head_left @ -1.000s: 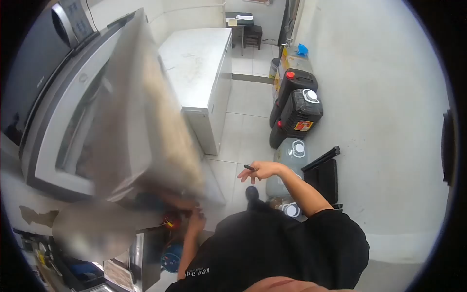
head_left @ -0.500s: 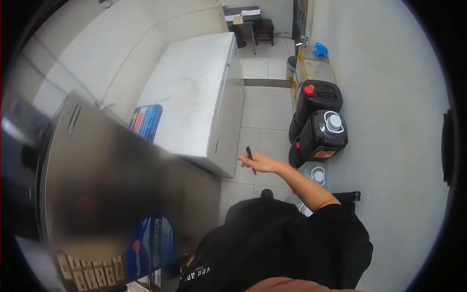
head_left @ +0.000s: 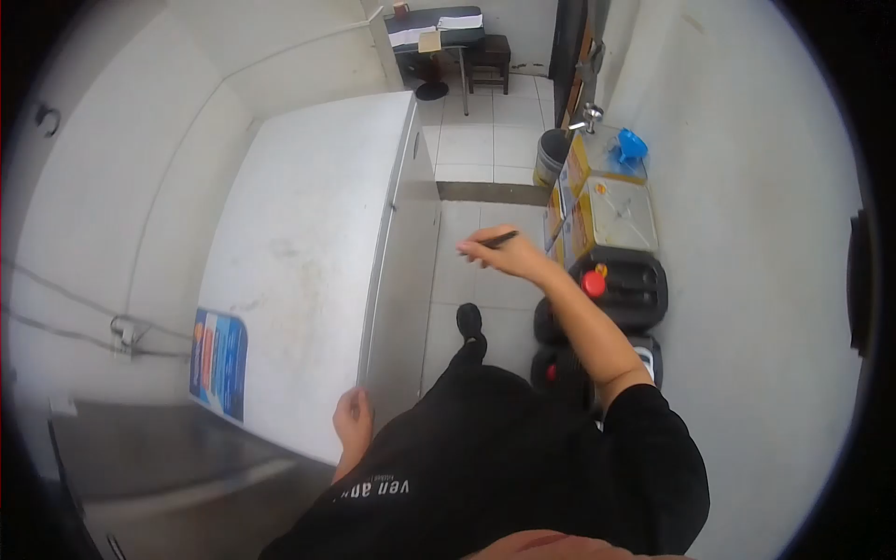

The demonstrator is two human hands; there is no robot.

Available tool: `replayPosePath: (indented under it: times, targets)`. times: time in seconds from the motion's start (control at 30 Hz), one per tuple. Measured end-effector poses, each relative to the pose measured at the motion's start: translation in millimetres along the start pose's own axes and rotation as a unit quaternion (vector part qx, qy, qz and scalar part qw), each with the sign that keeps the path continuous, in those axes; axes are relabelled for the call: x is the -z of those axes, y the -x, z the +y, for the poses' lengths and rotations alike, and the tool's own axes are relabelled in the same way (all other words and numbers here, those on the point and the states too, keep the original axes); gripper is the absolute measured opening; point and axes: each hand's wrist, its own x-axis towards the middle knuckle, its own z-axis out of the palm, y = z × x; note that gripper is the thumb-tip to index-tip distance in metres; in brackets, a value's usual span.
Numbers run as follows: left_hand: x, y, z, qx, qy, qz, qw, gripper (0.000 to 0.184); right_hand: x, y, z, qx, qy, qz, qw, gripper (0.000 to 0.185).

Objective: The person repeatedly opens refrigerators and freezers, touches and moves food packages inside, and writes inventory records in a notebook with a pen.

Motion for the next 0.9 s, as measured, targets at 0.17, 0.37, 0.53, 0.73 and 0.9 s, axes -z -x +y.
replayPosePath:
  times: [0.17,0.37,0.53,0.73,0.9]
  targets:
    - [-146,-218,108,-0.203,0.114,-0.020,0.972,0.028,141,-59,78,-0.170,0.116,0.125,0.971,0.028]
    - [-264,-444,341,-0.448,0.145,-0.045,0.881,0.036,235,-100,137,-0.162,0.153,0.298,0.928,0.027]
    - [-376,-645,487,-0.562,0.142,0.058,0.813,0.024,293,-202,145,-0.198,0.064,0.372,0.905,0.031]
    - [-515,-832,580,-0.507,0.183,0.099,0.836,0.034,453,-416,225,-0.122,0.183,0.402,0.889,0.026]
    - [-598,-950,554,-0.388,0.096,0.084,0.913,0.050,532,-638,228,-0.096,0.196,0.335,0.916,0.025]
